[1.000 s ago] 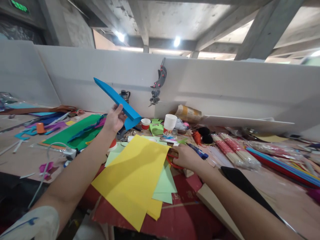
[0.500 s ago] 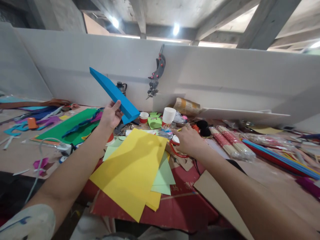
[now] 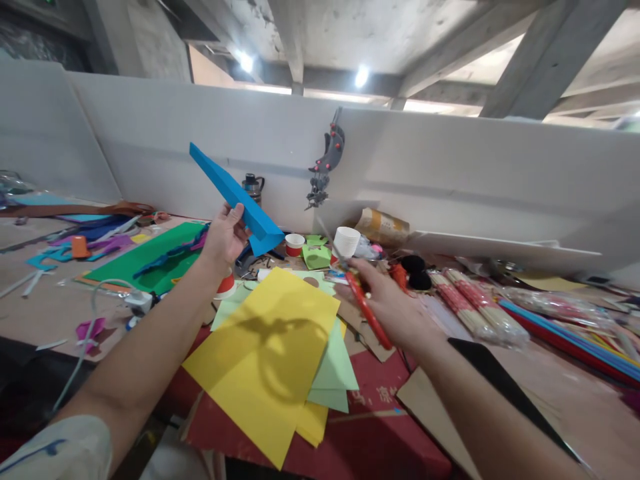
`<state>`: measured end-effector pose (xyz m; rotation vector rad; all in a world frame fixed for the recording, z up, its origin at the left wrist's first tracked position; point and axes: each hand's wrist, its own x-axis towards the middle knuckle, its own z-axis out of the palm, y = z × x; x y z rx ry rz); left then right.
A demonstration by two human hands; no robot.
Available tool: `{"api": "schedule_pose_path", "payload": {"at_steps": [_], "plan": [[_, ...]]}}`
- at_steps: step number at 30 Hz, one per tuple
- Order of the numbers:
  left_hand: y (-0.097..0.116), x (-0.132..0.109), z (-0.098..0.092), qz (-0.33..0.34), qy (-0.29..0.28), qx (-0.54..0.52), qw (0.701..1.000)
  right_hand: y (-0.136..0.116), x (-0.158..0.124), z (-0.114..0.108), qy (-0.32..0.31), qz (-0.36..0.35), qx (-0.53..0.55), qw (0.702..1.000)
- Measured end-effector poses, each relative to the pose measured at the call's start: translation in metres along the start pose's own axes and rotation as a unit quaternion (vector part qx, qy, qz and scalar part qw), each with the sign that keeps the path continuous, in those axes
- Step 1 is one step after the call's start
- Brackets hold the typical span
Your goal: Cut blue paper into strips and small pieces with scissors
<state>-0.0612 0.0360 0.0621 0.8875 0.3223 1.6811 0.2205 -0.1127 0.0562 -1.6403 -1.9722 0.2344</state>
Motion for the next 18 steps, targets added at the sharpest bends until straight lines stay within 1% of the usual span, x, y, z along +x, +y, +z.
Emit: {"api": "schedule_pose_path", "payload": {"at_steps": [1, 2, 3, 4, 5, 7, 10, 14, 18], "plan": [[0.001, 0.000, 0.000, 0.005, 0.000, 0.003, 1.000, -0.011, -0.001, 0.009, -0.040, 0.011, 0.087, 0.995], [0.002, 0.000, 0.000, 0.009, 0.001, 0.005, 1.000, -0.021, -0.002, 0.018, -0.079, 0.021, 0.169, 0.982], [0.003, -0.001, 0.000, 0.012, 0.001, 0.007, 1.000, -0.031, -0.002, 0.026, -0.115, 0.025, 0.247, 0.962], [0.005, -0.001, 0.000, 0.015, 0.004, 0.009, 1.000, -0.039, -0.002, 0.034, -0.144, 0.029, 0.305, 0.941], [0.007, -0.001, 0.000, 0.017, 0.009, 0.009, 1.000, -0.045, -0.001, 0.041, -0.164, 0.026, 0.334, 0.928], [0.010, -0.001, 0.000, 0.017, 0.023, 0.006, 1.000, -0.052, 0.002, 0.052, -0.176, 0.015, 0.363, 0.915], [0.014, -0.001, 0.000, 0.015, 0.039, -0.005, 0.999, -0.053, 0.007, 0.060, -0.196, 0.013, 0.365, 0.910], [0.017, -0.001, 0.000, 0.017, 0.043, -0.017, 0.999, -0.054, 0.015, 0.064, -0.212, 0.014, 0.366, 0.906], [0.018, -0.001, -0.001, 0.017, 0.048, -0.005, 0.999, -0.060, 0.024, 0.064, -0.201, -0.004, 0.395, 0.896]]}}
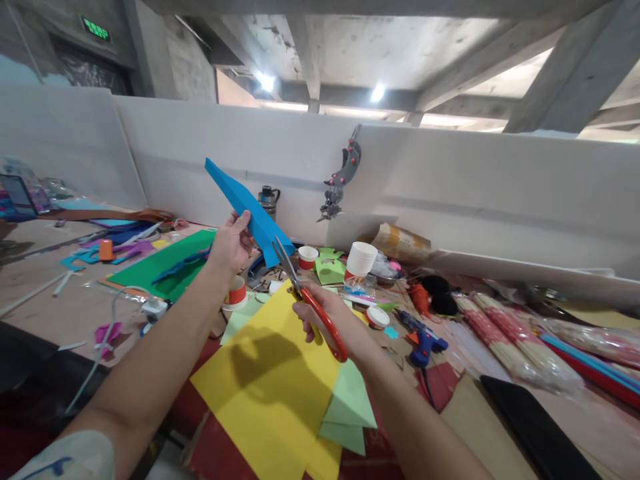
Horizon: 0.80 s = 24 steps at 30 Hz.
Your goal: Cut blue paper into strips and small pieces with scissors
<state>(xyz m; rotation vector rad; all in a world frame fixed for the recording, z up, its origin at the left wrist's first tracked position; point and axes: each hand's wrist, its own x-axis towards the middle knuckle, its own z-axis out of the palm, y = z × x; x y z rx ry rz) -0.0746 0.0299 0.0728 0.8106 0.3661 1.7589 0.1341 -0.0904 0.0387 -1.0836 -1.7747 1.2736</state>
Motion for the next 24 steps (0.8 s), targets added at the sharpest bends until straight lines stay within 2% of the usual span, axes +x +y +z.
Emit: {"api": "schedule_pose_path", "payload": {"at_steps": [4, 11, 18, 24], "plan": [[0.002, -0.001, 0.001, -0.008, 0.000, 0.019, 1.000, -0.004, 0.011, 0.001, -0.007, -0.019, 0.015, 1.000], [0.006, -0.001, 0.001, -0.007, -0.008, 0.044, 0.999, 0.004, 0.026, 0.001, -0.018, -0.049, 0.026, 0.998], [0.007, -0.002, 0.003, -0.015, -0.001, 0.053, 0.998, 0.012, 0.028, 0.002, -0.003, -0.030, 0.041, 0.999], [0.006, -0.002, 0.002, -0.015, -0.002, 0.062, 0.998, 0.006, 0.027, 0.005, 0.003, -0.015, 0.058, 0.998]]}}
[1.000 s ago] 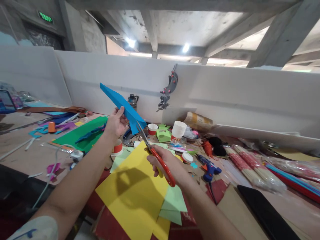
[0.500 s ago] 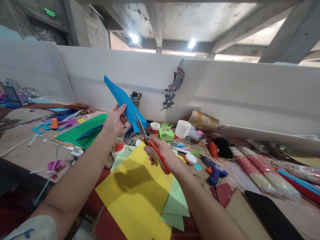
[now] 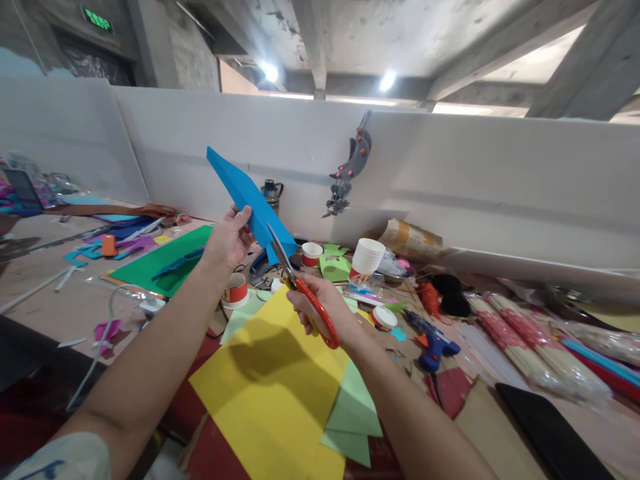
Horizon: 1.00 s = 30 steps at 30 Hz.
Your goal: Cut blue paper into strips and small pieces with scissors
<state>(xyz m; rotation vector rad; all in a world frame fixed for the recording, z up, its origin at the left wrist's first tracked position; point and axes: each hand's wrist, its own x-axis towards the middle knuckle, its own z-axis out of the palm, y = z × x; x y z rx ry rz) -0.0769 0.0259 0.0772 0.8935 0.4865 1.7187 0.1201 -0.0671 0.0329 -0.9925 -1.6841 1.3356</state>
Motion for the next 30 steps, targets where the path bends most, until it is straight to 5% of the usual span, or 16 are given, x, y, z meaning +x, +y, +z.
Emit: {"api": "schedule_pose_path", "payload": {"at_steps": [30], "plan": [[-0.0025, 0.0020, -0.0042, -0.008, -0.027, -0.003, 1.000, 0.0015, -0.0031, 0.0032, -0.001, 0.015, -0.031, 0.999]]}}
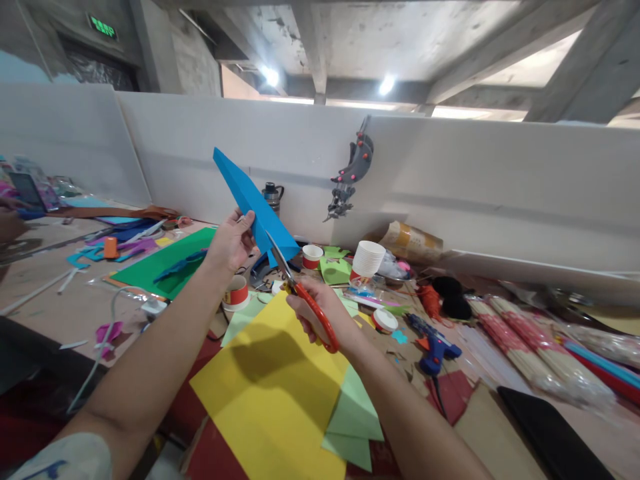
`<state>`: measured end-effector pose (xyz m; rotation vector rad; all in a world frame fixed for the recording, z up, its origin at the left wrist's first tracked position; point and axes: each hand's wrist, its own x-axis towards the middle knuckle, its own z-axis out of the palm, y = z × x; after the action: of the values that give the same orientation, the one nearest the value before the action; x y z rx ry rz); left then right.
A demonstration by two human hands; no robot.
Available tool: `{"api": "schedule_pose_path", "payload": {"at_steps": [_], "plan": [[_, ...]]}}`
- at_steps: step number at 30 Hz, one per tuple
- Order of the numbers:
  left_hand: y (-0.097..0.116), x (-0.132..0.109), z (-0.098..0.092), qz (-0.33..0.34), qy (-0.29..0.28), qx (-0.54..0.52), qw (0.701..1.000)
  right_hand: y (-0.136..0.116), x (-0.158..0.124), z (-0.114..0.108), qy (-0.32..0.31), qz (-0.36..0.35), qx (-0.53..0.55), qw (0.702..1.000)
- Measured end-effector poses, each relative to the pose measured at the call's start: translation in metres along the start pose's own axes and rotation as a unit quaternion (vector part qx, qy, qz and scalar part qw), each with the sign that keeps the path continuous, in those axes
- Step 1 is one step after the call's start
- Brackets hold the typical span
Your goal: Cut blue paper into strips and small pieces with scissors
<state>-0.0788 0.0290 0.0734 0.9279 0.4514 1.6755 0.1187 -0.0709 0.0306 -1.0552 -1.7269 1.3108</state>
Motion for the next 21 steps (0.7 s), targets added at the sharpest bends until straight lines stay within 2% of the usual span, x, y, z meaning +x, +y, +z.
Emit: {"api": "schedule_pose_path", "payload": {"at_steps": [9, 21], "plan": [[-0.001, -0.005, 0.004, -0.014, -0.015, 0.009, 1.000, 0.009, 0.006, -0.001, 0.013, -0.024, 0.031, 0.999], [-0.006, -0.008, 0.008, -0.017, -0.027, 0.007, 0.999, -0.003, 0.004, 0.006, 0.002, -0.046, 0.035, 0.998]]}}
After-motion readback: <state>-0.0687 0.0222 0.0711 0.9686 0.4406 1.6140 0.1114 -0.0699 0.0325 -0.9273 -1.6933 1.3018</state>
